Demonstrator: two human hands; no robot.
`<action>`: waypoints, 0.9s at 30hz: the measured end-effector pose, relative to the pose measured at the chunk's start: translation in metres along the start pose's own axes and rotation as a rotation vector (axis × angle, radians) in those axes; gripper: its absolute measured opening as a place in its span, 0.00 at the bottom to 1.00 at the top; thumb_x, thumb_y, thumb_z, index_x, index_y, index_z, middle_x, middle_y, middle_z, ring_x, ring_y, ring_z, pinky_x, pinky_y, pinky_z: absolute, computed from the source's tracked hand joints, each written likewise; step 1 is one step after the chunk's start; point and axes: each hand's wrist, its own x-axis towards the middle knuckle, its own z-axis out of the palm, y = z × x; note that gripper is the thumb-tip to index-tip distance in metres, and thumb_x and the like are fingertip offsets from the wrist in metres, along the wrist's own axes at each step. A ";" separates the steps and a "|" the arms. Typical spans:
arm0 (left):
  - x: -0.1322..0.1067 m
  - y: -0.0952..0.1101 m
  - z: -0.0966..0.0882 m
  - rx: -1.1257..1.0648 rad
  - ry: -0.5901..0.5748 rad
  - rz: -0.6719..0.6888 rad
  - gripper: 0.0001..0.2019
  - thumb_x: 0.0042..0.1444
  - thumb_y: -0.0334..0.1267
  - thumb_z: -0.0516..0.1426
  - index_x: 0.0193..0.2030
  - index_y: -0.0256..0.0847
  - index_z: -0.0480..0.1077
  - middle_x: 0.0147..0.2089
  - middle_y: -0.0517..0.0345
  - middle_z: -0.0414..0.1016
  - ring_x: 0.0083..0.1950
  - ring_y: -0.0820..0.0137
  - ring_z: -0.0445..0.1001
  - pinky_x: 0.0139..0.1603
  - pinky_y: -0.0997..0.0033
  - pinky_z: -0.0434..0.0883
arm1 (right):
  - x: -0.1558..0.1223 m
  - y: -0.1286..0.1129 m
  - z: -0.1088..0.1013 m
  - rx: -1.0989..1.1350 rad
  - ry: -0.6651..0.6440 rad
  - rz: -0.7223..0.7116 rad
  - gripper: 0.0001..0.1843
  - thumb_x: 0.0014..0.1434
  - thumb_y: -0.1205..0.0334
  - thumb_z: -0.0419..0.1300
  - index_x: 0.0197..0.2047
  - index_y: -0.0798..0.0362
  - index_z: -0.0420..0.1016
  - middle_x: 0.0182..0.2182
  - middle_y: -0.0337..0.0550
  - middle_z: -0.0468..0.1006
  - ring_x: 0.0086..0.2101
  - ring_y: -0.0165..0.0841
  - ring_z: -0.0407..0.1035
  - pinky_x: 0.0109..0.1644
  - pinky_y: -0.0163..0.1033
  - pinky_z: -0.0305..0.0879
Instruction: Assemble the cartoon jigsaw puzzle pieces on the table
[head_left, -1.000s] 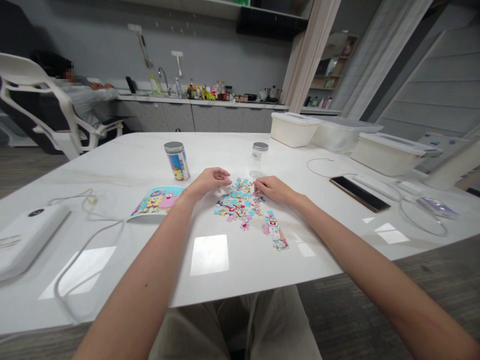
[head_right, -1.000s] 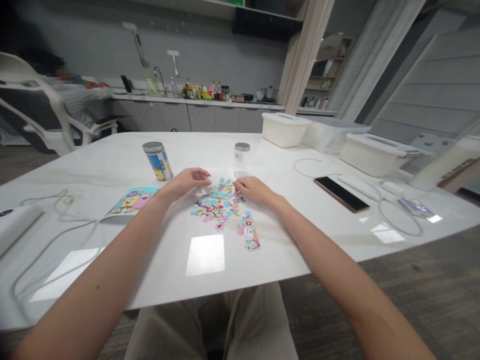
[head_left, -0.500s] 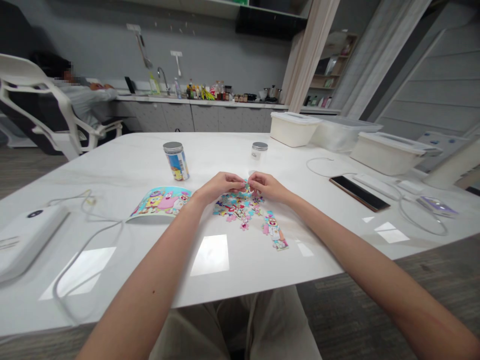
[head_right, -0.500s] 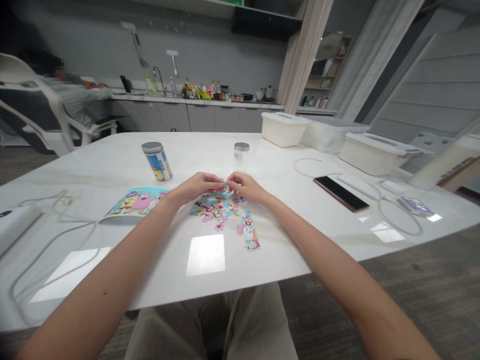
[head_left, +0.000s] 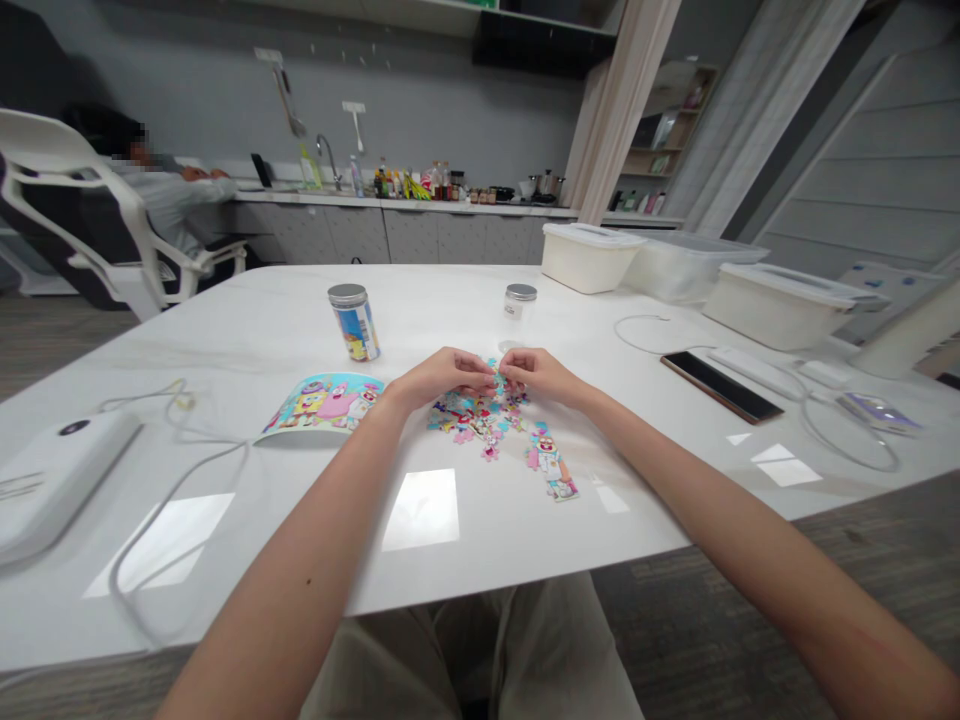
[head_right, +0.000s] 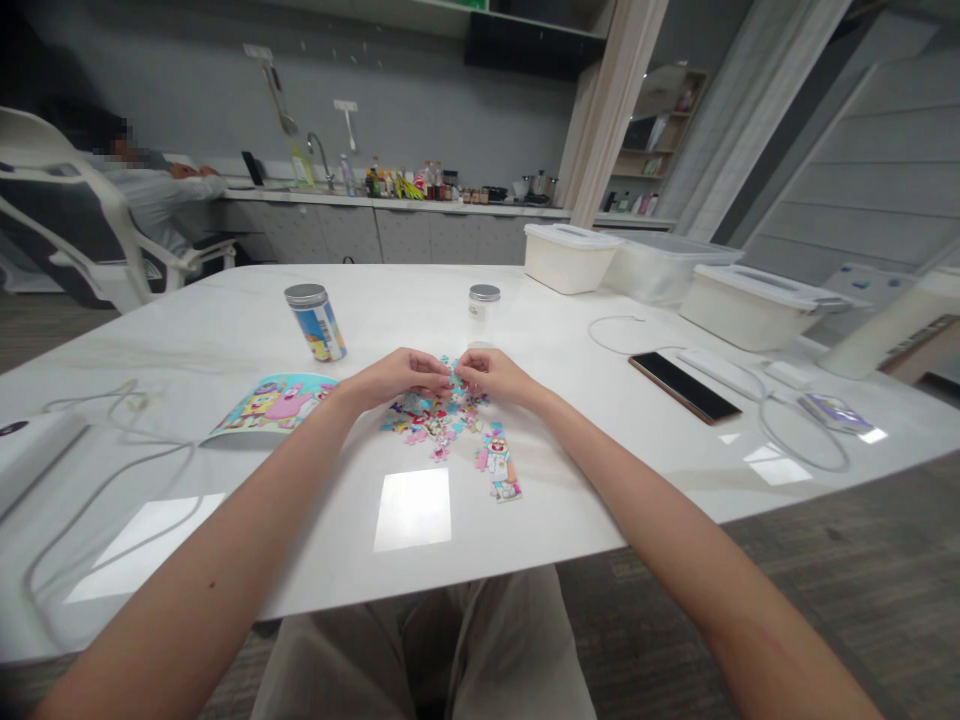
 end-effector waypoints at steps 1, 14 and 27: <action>-0.001 0.000 0.000 0.004 -0.011 -0.001 0.09 0.46 0.38 0.68 0.34 0.37 0.78 0.33 0.52 0.81 0.33 0.72 0.76 0.37 0.72 0.71 | 0.000 0.000 0.000 -0.001 -0.006 0.003 0.18 0.50 0.47 0.65 0.29 0.55 0.69 0.20 0.34 0.70 0.21 0.26 0.63 0.27 0.34 0.59; -0.002 0.003 0.003 0.020 -0.072 0.020 0.08 0.44 0.36 0.68 0.31 0.38 0.79 0.30 0.54 0.81 0.30 0.73 0.75 0.36 0.73 0.71 | -0.002 -0.002 0.000 -0.024 0.009 0.013 0.21 0.47 0.45 0.68 0.30 0.57 0.74 0.19 0.37 0.72 0.21 0.26 0.64 0.26 0.34 0.60; -0.002 0.000 0.002 0.015 -0.079 0.030 0.08 0.44 0.36 0.68 0.31 0.38 0.78 0.30 0.53 0.80 0.31 0.72 0.76 0.37 0.71 0.72 | -0.003 -0.004 0.001 -0.003 0.020 0.044 0.22 0.44 0.45 0.70 0.29 0.57 0.75 0.19 0.37 0.73 0.21 0.26 0.64 0.26 0.34 0.60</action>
